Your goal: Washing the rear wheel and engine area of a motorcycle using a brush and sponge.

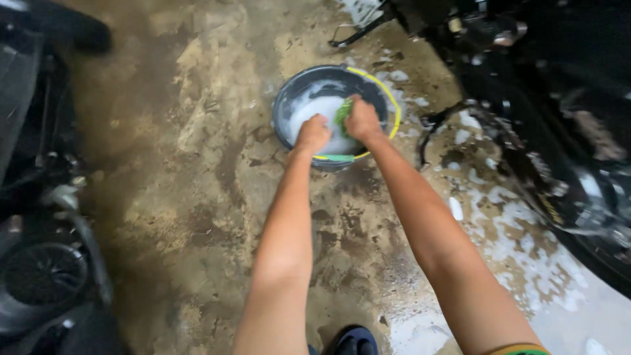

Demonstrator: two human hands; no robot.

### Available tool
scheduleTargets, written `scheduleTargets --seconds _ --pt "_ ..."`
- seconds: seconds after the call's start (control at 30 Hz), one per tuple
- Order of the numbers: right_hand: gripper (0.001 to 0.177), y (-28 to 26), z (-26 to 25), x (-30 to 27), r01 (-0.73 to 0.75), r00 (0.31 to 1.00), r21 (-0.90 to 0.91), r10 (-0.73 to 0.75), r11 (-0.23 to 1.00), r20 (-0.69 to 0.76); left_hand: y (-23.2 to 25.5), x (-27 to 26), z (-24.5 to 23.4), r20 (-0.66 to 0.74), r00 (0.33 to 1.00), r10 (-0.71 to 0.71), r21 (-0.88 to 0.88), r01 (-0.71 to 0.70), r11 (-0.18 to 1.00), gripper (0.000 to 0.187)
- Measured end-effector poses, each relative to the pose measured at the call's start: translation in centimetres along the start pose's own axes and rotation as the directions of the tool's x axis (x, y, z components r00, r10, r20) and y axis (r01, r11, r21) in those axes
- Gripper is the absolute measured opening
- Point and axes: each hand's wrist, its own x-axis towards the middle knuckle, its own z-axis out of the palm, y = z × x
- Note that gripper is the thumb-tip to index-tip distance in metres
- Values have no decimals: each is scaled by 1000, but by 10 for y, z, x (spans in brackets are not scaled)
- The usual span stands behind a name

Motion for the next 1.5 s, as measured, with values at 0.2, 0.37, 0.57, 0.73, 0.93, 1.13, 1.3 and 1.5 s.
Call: scheduleTargets --seconds 0.2,0.37,0.57,0.73,0.93,1.13,1.3,1.5 --pt "52 -7 23 -38 310 919 -378 -172 873 356 61 -30 -6 502 847 -176 376 -30 926 67" --pt "41 23 73 -5 278 912 -441 -90 854 401 80 -57 -35 565 807 -173 391 -77 917 65" --pt "39 20 25 3 33 980 -141 -5 990 197 89 -57 -51 389 921 -9 145 -51 988 60" --pt "41 -31 -115 -109 37 988 469 38 882 -149 173 -84 -87 106 932 347 -205 -321 925 54" --pt "31 -34 -292 -238 384 919 910 35 156 -394 330 -141 -108 99 892 441 -447 -356 820 70" --pt "28 24 -427 -353 680 719 664 -107 312 -687 467 -191 -83 -147 501 853 -897 -431 99 57" --pt "39 85 -478 -396 495 101 -503 -621 709 -777 570 -257 -34 -744 314 589 -283 -948 147 28" --pt "48 197 -509 -318 224 174 -457 -496 861 -850 584 -259 35 -648 4 762 230 -952 201 30"
